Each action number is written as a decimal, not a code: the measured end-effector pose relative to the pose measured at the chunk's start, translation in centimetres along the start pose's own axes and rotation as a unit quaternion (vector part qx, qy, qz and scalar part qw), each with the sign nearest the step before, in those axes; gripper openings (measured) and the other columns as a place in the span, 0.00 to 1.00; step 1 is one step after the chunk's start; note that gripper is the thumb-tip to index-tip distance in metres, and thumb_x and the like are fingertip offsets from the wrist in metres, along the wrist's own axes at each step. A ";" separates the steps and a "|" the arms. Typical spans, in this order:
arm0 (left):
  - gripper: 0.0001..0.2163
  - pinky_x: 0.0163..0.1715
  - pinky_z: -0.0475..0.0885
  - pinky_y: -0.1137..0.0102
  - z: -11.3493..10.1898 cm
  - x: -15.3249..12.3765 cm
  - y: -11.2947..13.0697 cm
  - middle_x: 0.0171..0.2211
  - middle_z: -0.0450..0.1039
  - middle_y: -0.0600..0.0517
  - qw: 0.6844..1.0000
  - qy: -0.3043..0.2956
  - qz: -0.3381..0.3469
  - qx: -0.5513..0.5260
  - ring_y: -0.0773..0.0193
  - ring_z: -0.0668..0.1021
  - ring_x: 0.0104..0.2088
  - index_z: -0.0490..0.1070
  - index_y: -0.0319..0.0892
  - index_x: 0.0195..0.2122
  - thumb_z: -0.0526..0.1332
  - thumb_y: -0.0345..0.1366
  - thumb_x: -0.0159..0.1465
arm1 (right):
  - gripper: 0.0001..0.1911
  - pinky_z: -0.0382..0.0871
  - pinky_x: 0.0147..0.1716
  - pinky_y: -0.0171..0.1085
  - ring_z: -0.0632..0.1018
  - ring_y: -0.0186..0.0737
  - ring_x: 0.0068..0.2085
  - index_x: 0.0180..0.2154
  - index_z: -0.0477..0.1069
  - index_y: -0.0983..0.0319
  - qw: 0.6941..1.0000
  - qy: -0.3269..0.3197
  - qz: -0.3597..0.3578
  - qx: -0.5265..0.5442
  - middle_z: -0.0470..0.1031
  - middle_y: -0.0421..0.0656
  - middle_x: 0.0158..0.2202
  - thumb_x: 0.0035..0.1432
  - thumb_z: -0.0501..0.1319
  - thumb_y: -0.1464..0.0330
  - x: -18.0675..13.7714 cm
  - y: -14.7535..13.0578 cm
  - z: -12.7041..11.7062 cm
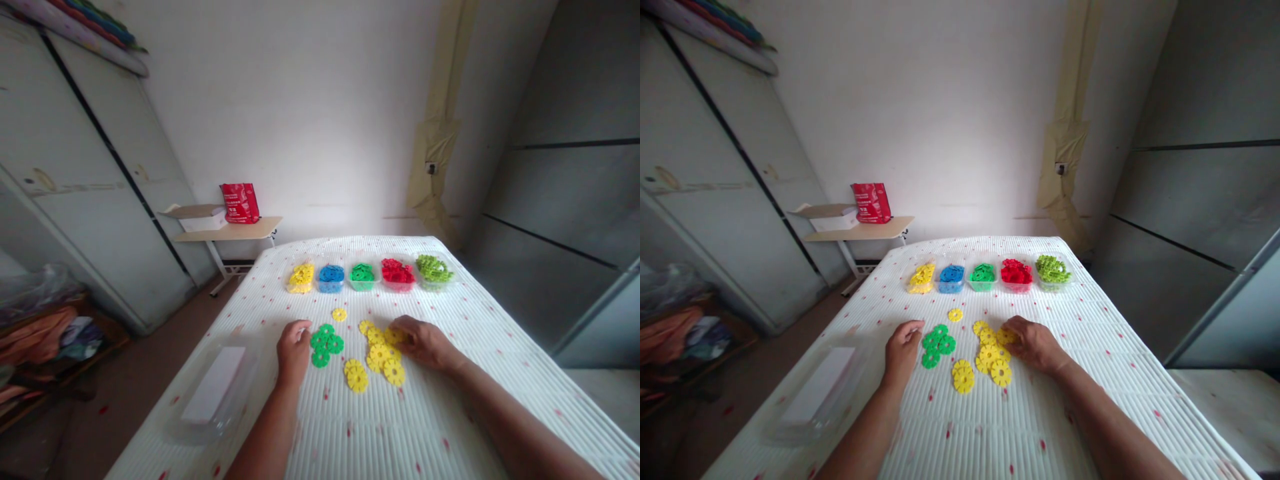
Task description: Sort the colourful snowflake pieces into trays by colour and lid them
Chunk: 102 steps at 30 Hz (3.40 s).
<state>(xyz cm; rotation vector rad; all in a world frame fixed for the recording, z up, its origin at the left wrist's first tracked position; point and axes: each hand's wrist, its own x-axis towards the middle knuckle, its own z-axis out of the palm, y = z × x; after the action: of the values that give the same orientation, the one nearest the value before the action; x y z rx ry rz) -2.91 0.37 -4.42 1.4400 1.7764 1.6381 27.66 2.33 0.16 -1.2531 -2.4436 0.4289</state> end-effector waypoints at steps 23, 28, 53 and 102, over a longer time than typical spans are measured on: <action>0.09 0.39 0.71 0.66 0.3 0.0 -0.1 0.32 0.77 0.48 0.997 0.026 -0.055 -0.039 0.60 0.77 0.35 0.74 0.40 0.31 0.56 0.35 0.52 | 0.16 0.71 0.32 0.33 0.77 0.36 0.34 0.43 0.70 0.60 0.983 0.149 -0.098 -0.031 0.74 0.47 0.41 0.61 0.50 0.60 2.3 -3.3 0.8; 0.10 0.39 0.71 0.67 0.4 0.0 0.2 0.34 0.77 0.47 0.996 0.042 -0.062 -0.050 0.61 0.77 0.35 0.73 0.40 0.33 0.55 0.34 0.53 | 0.15 0.71 0.39 0.36 0.76 0.40 0.42 0.43 0.70 0.62 0.958 0.231 -0.163 -0.042 0.74 0.48 0.43 0.61 0.52 0.61 8.2 -8.3 0.1; 0.09 0.40 0.72 0.65 -0.1 0.1 0.0 0.32 0.77 0.49 0.999 0.026 -0.025 -0.025 0.60 0.77 0.36 0.74 0.41 0.30 0.56 0.34 0.52 | 0.20 0.71 0.41 0.40 0.75 0.43 0.43 0.44 0.71 0.60 0.984 0.163 -0.029 -0.066 0.74 0.48 0.44 0.61 0.49 0.57 1.1 1.3 1.1; 0.08 0.40 0.72 0.66 0.1 -0.2 -0.1 0.33 0.76 0.49 1.000 -0.003 -0.002 -0.018 0.60 0.77 0.37 0.74 0.42 0.30 0.56 0.34 0.52 | 0.30 0.53 0.50 0.66 0.57 0.59 0.61 0.62 0.49 0.50 0.973 0.084 -0.003 -0.215 0.54 0.47 0.63 0.60 0.46 0.51 -2.5 2.1 4.0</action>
<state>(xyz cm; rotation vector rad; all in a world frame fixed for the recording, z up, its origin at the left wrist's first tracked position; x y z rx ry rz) -2.82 0.27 -4.60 1.4231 1.7379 1.6537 28.69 1.01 -4.73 -1.3779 -2.4679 -0.2190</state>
